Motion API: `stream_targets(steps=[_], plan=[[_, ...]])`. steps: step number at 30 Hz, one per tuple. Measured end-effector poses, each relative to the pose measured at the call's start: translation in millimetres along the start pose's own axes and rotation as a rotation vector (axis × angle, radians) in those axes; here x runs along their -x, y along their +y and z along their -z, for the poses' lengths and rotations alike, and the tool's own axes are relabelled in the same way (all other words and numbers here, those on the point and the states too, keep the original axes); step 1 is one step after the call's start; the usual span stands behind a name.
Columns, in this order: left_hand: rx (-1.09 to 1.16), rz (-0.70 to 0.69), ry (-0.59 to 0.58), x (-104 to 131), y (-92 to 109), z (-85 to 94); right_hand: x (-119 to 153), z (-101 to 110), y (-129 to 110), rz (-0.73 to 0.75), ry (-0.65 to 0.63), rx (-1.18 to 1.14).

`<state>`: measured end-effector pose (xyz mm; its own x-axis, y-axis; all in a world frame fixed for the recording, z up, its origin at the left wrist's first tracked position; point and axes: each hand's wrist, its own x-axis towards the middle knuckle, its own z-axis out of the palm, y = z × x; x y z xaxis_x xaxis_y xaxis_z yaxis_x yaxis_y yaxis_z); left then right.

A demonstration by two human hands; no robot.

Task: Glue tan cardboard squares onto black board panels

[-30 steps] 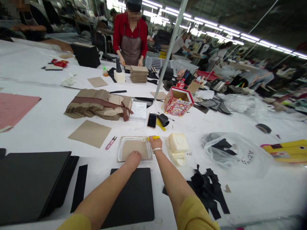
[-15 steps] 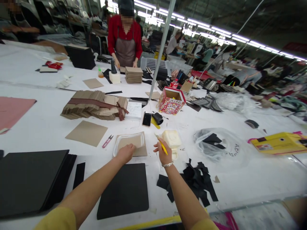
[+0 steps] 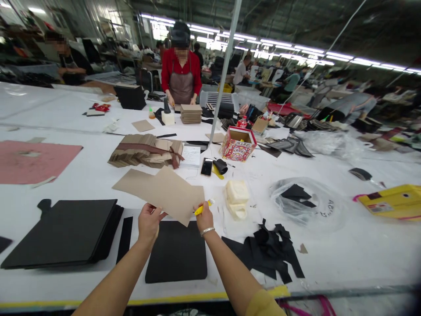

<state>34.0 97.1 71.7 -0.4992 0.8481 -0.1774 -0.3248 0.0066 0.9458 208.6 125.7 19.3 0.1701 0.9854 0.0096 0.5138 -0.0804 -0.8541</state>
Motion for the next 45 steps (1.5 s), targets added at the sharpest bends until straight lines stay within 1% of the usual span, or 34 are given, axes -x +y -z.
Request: stream_targets(steps=[3, 6, 9, 11, 13, 15, 17, 20, 23, 26, 32, 38, 45], plan=[[0.07, 0.046, -0.016, 17, 0, 3.6, 7, 3, 4, -0.04, -0.017, -0.224], [0.113, 0.033, -0.069, 28, 2, 13.6, 13, 13, 2, -0.061, -0.041, -0.383], [0.108, 0.044, -0.123, 36, 4, 32.0, 20, 27, 2, 0.003, -0.076, -0.388], [0.086, 0.088, -0.1, 39, 0, 48.7, 28, 38, 8, 0.075, -0.095, -0.341], [0.038, 0.151, -0.042, 43, -8, 67.2, 39, 47, 19, 0.128, -0.119, -0.28], [-0.076, 0.21, 0.018, 48, -20, 85.9, 52, 56, 33, 0.156, -0.161, -0.209], [-0.247, 0.253, 0.045, 56, -35, 103.0, 65, 62, 47, 0.171, -0.212, -0.131], [-0.524, 0.274, 0.005, 67, -56, 124.1, 82, 66, 63, 0.16, -0.274, -0.009], [-0.724, 0.224, -0.045, 70, -71, 138.5, 92, 62, 73, 0.119, -0.31, 0.094], [-0.824, 0.187, -0.084, 64, -79, 145.1, 96, 50, 82, 0.101, -0.294, 0.172], [-0.896, 0.235, -0.091, 50, -86, 145.5, 95, 27, 96, 0.068, -0.253, 0.247], [-0.897, 0.271, -0.087, 44, -93, 146.2, 91, 17, 99, 0.069, -0.224, 0.294], [-0.91, 0.295, -0.091, 39, -93, 145.0, 88, 11, 100, 0.067, -0.208, 0.343]])
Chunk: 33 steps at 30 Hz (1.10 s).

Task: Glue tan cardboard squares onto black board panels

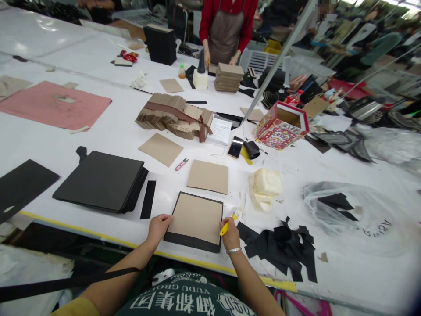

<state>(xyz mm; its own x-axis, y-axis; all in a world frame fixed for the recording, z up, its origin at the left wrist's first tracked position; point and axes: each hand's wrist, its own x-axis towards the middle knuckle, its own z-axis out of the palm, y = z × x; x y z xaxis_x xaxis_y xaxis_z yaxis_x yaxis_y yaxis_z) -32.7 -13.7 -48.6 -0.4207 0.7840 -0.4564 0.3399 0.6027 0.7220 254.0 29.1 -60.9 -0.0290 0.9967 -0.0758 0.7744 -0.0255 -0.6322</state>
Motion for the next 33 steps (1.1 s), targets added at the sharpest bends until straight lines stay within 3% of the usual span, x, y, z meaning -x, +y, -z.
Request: stream_targets(steps=[13, 33], plan=[[-0.224, -0.012, -0.05, -9.9, -6.3, 1.7, 0.4, 2.2, -5.1, -0.08, -0.042, 0.091], [-0.247, -0.022, -0.045, -9.4, -2.3, 0.2, -0.3, 1.9, -5.8, -0.123, -0.042, 0.134]])
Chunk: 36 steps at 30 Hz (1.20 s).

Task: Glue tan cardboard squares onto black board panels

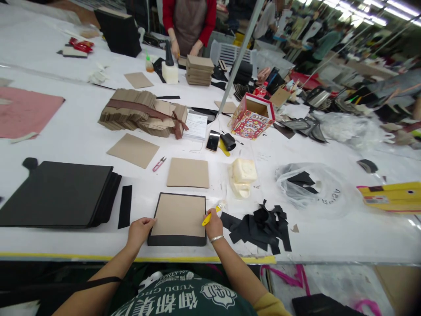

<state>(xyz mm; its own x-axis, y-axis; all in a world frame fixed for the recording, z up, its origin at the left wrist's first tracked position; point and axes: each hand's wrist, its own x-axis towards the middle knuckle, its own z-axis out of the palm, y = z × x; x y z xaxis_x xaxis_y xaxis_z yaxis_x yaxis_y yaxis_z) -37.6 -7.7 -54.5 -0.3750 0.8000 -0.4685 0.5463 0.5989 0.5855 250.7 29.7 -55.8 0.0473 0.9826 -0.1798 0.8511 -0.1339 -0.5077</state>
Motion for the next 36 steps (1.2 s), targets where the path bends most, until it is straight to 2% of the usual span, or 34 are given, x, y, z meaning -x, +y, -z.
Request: stream_targets(steps=[7, 16, 21, 24, 27, 29, 32, 34, 36], plan=[[0.052, -0.017, 0.02, 0, 3, -0.6, -4, -5, 5, 0.06, 0.01, 0.025], [-0.039, -0.031, 0.0, -5, 0, 1.1, -6, -4, 2, 0.032, -0.029, 0.111], [-0.102, -0.055, -0.025, -2, 5, 5.8, -5, -4, -3, 0.041, -0.03, 0.134], [-0.323, -0.21, 0.029, 3, 12, 10.9, -5, 1, -6, 0.05, -0.038, 0.187], [-0.558, -0.497, 0.149, 6, 20, 11.6, -7, 19, -12, 0.102, -0.016, 0.243], [-0.598, -0.709, 0.162, 8, 27, 6.6, -8, 39, -20, 0.126, 0.037, 0.209], [-0.606, -0.973, 0.054, 11, 39, -7.4, -14, 66, -40, 0.131, 0.085, -0.054], [-0.643, -1.029, -0.054, 14, 45, -17.0, -22, 71, -57, 0.107, 0.019, -0.31], [-0.689, -1.006, -0.138, 16, 48, -23.5, -31, 61, -78, 0.051, -0.101, -0.518]])
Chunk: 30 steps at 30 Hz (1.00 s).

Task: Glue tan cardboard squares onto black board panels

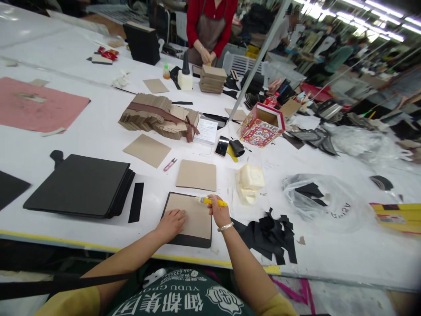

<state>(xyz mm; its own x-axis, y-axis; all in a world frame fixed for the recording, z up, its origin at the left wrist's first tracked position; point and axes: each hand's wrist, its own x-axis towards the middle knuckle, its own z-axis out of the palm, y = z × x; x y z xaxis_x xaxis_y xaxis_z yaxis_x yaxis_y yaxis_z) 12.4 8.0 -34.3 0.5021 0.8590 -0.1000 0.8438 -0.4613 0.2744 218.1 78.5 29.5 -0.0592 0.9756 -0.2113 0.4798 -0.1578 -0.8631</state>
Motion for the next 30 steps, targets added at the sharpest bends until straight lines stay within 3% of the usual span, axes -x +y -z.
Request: stream_targets(steps=[3, 6, 9, 13, 17, 20, 23, 25, 27, 30], plan=[[0.005, 0.034, -0.076, -3, 3, -0.5, -16, -43, -11, -0.093, -0.111, -0.148], [0.018, 0.054, -0.102, -4, 2, 2.0, -27, -84, -16, -0.069, -0.145, -0.148], [0.025, 0.052, -0.124, -6, -1, 5.1, -34, -103, -16, -0.018, -0.13, -0.064], [0.042, 0.035, -0.148, -7, -4, 8.2, -37, -86, -3, -0.001, -0.092, 0.132], [0.026, 0.032, -0.155, -7, -5, 9.9, -28, -35, 21, -0.068, 0.005, 0.247], [0.01, 0.027, -0.165, -7, -5, 9.8, -15, 3, 32, -0.158, 0.049, 0.204], [0.003, 0.026, -0.156, -7, -4, 9.0, -4, 28, 34, -0.221, 0.074, 0.118], [-0.001, 0.025, -0.145, -8, -3, 8.5, 2, 33, 31, -0.199, 0.108, 0.065], [-0.003, 0.023, -0.141, -8, -1, 7.9, 6, 25, 24, -0.14, 0.136, 0.011], [-0.012, 0.023, -0.142, -8, 3, 5.9, 7, -15, 10, -0.074, 0.101, -0.097]])
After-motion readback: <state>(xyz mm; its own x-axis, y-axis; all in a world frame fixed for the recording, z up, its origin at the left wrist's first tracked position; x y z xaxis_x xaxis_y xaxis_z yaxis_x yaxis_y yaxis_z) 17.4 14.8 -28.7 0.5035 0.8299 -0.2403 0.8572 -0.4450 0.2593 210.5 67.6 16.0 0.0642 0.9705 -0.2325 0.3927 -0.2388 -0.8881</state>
